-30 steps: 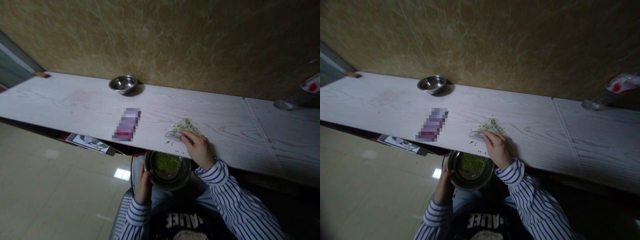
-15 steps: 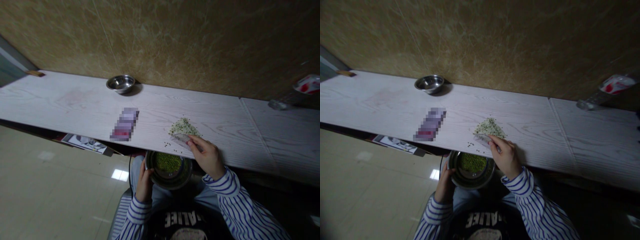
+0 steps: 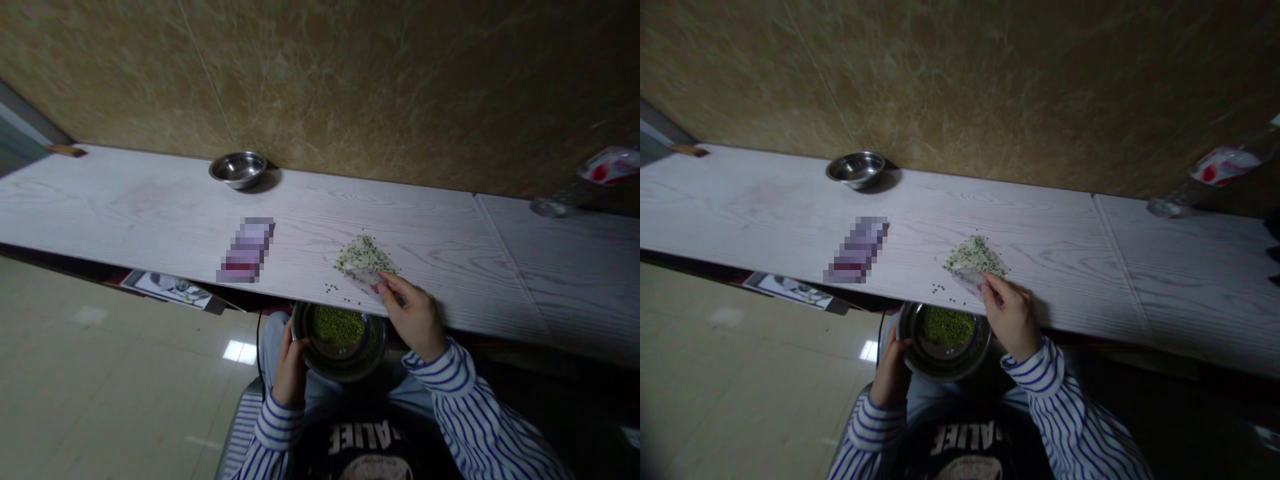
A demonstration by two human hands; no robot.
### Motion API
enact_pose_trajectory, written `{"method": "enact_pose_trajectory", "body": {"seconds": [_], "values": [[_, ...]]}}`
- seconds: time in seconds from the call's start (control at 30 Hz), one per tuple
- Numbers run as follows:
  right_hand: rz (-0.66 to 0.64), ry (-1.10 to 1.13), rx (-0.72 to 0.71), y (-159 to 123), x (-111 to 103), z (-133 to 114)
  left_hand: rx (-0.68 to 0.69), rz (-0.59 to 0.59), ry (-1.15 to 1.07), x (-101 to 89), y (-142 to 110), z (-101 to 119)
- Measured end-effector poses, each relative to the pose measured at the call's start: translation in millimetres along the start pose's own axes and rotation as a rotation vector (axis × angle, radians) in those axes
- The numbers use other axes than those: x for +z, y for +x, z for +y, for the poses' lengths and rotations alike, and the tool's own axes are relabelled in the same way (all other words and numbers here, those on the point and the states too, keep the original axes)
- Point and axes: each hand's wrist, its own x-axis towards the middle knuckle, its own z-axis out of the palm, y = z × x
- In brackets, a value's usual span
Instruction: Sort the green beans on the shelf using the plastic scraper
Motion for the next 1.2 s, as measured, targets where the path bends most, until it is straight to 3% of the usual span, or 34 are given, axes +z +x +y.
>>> {"method": "enact_pose_trajectory", "body": {"seconds": [0.2,0.5,0.8,1.0,1.2], "values": [[0.040,-0.030,0.001,-14,-4,-8,-0.034,0.024,-0.009,3.8,-2,3],[0.018,-0.031,0.073,-30,24,-32,-0.044,0.016,-0.045,2.2,-6,1],[-0.008,0.037,0.078,-7,29,-22,-0.070,0.007,-0.048,-4.9,-4,1],[-0.108,0.085,-0.020,6,37,-25,-0.032,0.032,-0.054,-16.2,1,4],[-0.222,0.122,-0.099,9,30,-31,0.029,0.066,-0.011,-25.9,5,7]]}}
